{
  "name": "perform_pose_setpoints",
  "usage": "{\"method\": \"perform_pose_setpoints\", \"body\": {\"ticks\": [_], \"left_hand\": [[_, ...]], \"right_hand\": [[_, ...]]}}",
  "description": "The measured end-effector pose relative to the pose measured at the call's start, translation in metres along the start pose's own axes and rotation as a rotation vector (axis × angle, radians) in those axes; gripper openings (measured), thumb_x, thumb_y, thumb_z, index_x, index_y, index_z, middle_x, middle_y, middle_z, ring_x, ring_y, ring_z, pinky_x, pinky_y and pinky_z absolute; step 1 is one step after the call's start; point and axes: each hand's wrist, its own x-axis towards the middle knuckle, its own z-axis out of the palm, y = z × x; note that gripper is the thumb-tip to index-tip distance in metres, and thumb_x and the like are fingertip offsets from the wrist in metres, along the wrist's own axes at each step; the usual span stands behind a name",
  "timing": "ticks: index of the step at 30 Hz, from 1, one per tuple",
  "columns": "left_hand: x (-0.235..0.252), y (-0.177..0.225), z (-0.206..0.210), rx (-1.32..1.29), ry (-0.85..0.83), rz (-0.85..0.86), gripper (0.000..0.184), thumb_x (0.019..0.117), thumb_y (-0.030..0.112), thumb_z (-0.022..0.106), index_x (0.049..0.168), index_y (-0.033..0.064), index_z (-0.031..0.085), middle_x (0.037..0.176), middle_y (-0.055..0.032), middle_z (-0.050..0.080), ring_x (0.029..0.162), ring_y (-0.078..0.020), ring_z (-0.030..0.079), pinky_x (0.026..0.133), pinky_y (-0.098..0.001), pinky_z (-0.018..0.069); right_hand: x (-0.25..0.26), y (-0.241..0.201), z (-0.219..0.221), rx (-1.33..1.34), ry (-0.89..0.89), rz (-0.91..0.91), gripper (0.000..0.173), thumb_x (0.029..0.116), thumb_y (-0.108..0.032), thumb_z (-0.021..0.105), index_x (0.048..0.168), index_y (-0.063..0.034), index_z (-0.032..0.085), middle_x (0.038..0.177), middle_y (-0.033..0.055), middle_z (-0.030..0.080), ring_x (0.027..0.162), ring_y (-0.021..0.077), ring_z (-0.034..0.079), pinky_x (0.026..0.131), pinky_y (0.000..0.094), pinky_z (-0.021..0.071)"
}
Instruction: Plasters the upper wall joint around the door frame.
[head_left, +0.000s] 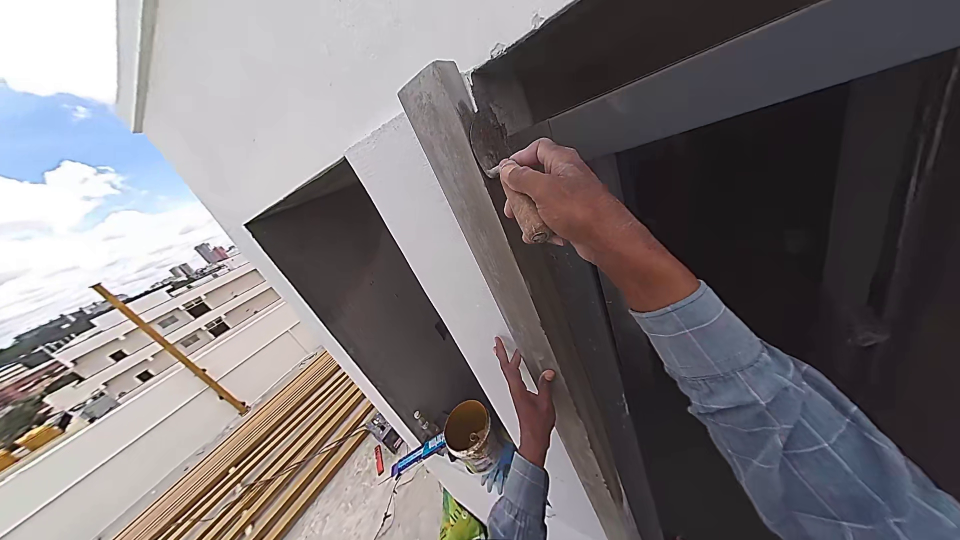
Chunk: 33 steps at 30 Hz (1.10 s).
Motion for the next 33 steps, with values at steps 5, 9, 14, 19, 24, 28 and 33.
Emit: {"method": "perform_pose_setpoints", "body": {"ticks": [5, 9, 14, 19, 24, 28, 33], "left_hand": [[-0.001, 0.000, 0.000, -0.001, 0.001, 0.009, 0.079, 0.0923, 0.049, 0.066, 0.142, -0.0079, 0.041, 0.166, -0.0315, 0.008, 0.157, -0.0369, 0.010, 0.126, -0.0451, 0.0213], [0.000, 0.000, -0.001, 0.009, 0.003, 0.009, 0.084, 0.0922, 0.052, 0.065, 0.143, -0.0096, 0.040, 0.166, -0.0315, 0.008, 0.156, -0.0372, 0.012, 0.125, -0.0456, 0.0228], [-0.001, 0.002, -0.001, 0.005, 0.001, -0.001, 0.079, 0.0926, 0.048, 0.066, 0.142, -0.0090, 0.042, 0.166, -0.0315, 0.008, 0.157, -0.0368, 0.011, 0.126, -0.0444, 0.0221], [0.000, 0.004, 0.000, -0.025, 0.004, -0.003, 0.084, 0.0922, 0.049, 0.065, 0.146, -0.0094, 0.038, 0.166, -0.0323, 0.008, 0.156, -0.0347, 0.013, 0.125, -0.0430, 0.0230], [0.002, 0.006, -0.001, 0.004, -0.013, 0.016, 0.082, 0.0926, 0.047, 0.065, 0.145, -0.0100, 0.038, 0.166, -0.0325, 0.007, 0.156, -0.0362, 0.013, 0.125, -0.0435, 0.0221], [0.004, 0.008, -0.002, 0.009, -0.019, 0.044, 0.084, 0.0930, 0.047, 0.065, 0.146, -0.0106, 0.036, 0.165, -0.0335, 0.008, 0.155, -0.0352, 0.017, 0.124, -0.0421, 0.0257], [0.005, 0.008, -0.003, 0.027, -0.028, 0.031, 0.084, 0.0926, 0.045, 0.066, 0.145, -0.0129, 0.036, 0.164, -0.0355, 0.009, 0.155, -0.0377, 0.016, 0.124, -0.0418, 0.0243]], "right_hand": [[-0.004, 0.006, 0.003, 0.002, 0.007, 0.016, 0.028, 0.1091, -0.029, 0.049, 0.132, -0.0122, 0.052, 0.083, 0.0070, 0.067, 0.059, 0.0147, 0.059, 0.051, 0.0279, 0.0456], [-0.003, 0.005, 0.002, 0.015, 0.007, 0.019, 0.027, 0.1090, -0.029, 0.050, 0.130, -0.0113, 0.053, 0.082, 0.0070, 0.065, 0.060, 0.0151, 0.060, 0.053, 0.0284, 0.0479], [-0.018, 0.024, 0.003, -0.029, 0.015, -0.006, 0.033, 0.1081, -0.037, 0.049, 0.133, -0.0149, 0.053, 0.080, 0.0091, 0.068, 0.058, 0.0191, 0.059, 0.050, 0.0325, 0.0458], [-0.033, 0.039, 0.003, -0.039, 0.009, 0.003, 0.034, 0.1092, -0.035, 0.048, 0.136, -0.0141, 0.052, 0.080, 0.0088, 0.066, 0.061, 0.0191, 0.060, 0.053, 0.0335, 0.0495], [-0.045, 0.048, 0.006, -0.051, 0.019, 0.029, 0.033, 0.1092, -0.032, 0.049, 0.137, -0.0133, 0.051, 0.081, 0.0087, 0.065, 0.066, 0.0193, 0.062, 0.059, 0.0358, 0.0510], [-0.056, 0.064, 0.008, -0.047, -0.002, 0.079, 0.032, 0.1091, -0.027, 0.050, 0.138, -0.0117, 0.049, 0.082, 0.0090, 0.065, 0.066, 0.0177, 0.063, 0.061, 0.0341, 0.0540], [-0.078, 0.095, 0.012, -0.038, 0.000, 0.120, 0.034, 0.1079, -0.028, 0.052, 0.138, -0.0129, 0.050, 0.082, 0.0067, 0.065, 0.067, 0.0162, 0.064, 0.062, 0.0337, 0.0538]]}}
